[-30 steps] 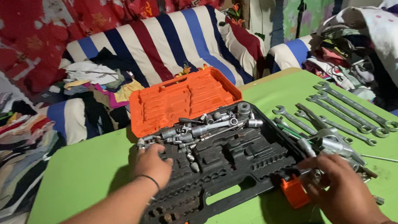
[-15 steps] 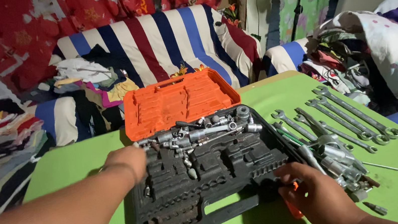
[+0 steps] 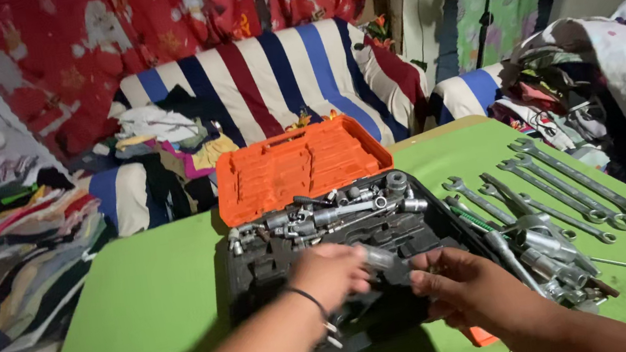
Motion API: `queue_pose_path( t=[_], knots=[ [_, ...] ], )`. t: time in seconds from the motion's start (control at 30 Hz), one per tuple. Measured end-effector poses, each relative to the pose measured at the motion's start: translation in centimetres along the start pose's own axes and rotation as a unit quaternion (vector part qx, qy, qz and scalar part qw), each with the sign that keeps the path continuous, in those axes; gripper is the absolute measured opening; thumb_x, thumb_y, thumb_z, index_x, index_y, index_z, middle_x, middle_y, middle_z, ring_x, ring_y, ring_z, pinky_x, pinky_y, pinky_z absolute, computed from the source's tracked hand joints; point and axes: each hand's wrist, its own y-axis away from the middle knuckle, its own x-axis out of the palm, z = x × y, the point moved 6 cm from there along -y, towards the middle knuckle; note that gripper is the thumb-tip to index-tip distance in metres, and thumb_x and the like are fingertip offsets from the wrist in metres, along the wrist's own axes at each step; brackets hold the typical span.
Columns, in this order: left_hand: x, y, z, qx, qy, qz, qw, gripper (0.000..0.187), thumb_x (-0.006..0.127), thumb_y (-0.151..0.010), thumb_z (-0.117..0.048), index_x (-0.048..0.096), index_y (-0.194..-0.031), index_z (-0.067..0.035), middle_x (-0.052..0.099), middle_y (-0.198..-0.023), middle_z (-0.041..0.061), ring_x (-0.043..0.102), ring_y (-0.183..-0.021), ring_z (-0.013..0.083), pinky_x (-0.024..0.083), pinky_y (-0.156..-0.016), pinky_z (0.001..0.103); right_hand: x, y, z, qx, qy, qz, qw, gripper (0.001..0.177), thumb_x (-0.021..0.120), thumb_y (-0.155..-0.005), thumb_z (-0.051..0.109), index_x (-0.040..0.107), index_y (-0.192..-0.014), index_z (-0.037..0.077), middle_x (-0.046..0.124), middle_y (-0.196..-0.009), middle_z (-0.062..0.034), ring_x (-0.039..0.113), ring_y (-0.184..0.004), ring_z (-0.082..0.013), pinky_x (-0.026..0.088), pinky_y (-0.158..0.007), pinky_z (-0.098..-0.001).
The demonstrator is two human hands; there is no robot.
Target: The person removes various socket wrench attachments and bits from a black and orange toolkit and places them on a green table. The person continues to remove items one by one and arrange them on the table surface.
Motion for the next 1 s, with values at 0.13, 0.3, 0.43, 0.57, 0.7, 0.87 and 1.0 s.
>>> queue_pose_path(
  t=[0.13,0.3,0.43,0.57,0.7,0.87,1.0],
  knots=[
    [5.5,3.9,-0.5,0.045,0.0,0.014,0.999,0.025,0.075,-0.089,-0.022,0.077,-0.103,-0.001,0.077,-0.082,0.006,0.068,-0.061,0.0115,0.055,-0.058,0.026,-0.7,0.2,-1.2,-0.022,0.072,0.009,0.997,0.039,0.079,-0.088,0.035,0.069,-0.117,0.013,0.07,-0.081,-0.0038,0.059,-0.068,-0.0135,0.043,-0.056,-0.0283],
    [6.0,5.9,1.0,-0.002,-0.036,0.007,0.999,0.026,0.078,-0.085,-0.022,0.07,-0.107,-0.011,0.077,-0.09,0.001,0.071,-0.065,0.0125,0.056,-0.063,0.028,-5.7,-1.4,-6.5,-0.012,0.112,-0.088,0.99,0.042,0.086,-0.085,0.035,0.07,-0.115,0.01,0.077,-0.085,-0.0088,0.067,-0.07,-0.0172,0.05,-0.06,-0.0314],
    [4.0,5.9,2.2,0.016,-0.061,-0.019,0.998,0.026,0.079,-0.083,-0.024,0.075,-0.104,-0.008,0.079,-0.09,0.004,0.07,-0.065,0.0125,0.056,-0.062,0.028,-11.3,-1.9,-10.5,-0.045,0.009,-0.239,0.97,0.044,0.087,-0.079,0.027,0.072,-0.116,0.009,0.079,-0.093,-0.0119,0.07,-0.075,-0.0217,0.053,-0.064,-0.0384],
    [2.7,5.7,3.8,-0.007,-0.065,-0.03,0.997,0.025,0.077,-0.084,-0.024,0.075,-0.103,-0.008,0.079,-0.091,0.003,0.07,-0.067,0.0132,0.055,-0.063,0.028,-17.1,-0.6,-12.2,-0.07,0.092,-0.426,0.897,0.053,0.089,-0.08,0.032,0.072,-0.124,0.006,0.08,-0.103,-0.0189,0.075,-0.082,-0.0238,0.057,-0.073,-0.0375],
    [3.0,5.6,4.6,-0.013,-0.079,-0.03,0.996,0.025,0.078,-0.084,-0.026,0.075,-0.103,-0.009,0.079,-0.092,0.001,0.071,-0.068,0.013,0.055,-0.064,0.029,-19.7,-0.5,-14.1,-0.143,0.036,-0.478,0.866,0.058,0.086,-0.081,0.035,0.071,-0.123,-0.002,0.081,-0.102,-0.0218,0.076,-0.086,-0.0231,0.057,-0.075,-0.0363],
    [2.8,5.8,4.7,-0.048,-0.103,-0.006,0.994,0.024,0.075,-0.086,-0.026,0.076,-0.104,-0.01,0.078,-0.092,0.0,0.071,-0.071,0.0122,0.055,-0.067,0.028,-21.6,-1.2,-16.1,-0.01,0.123,-0.462,0.878,0.065,0.092,-0.077,0.038,0.07,-0.124,-0.003,0.079,-0.1,-0.0216,0.08,-0.082,-0.0301,0.06,-0.075,-0.0403],
    [1.8,5.9,4.3,-0.027,-0.083,-0.01,0.996,0.022,0.074,-0.085,-0.023,0.077,-0.104,-0.01,0.078,-0.091,-0.001,0.071,-0.071,0.013,0.055,-0.066,0.028,-22.2,-2.1,-16.3,0.008,0.219,-0.453,0.864,0.065,0.094,-0.075,0.041,0.074,-0.123,0.001,0.078,-0.098,-0.0189,0.08,-0.084,-0.0291,0.06,-0.079,-0.0389]
  ],
)
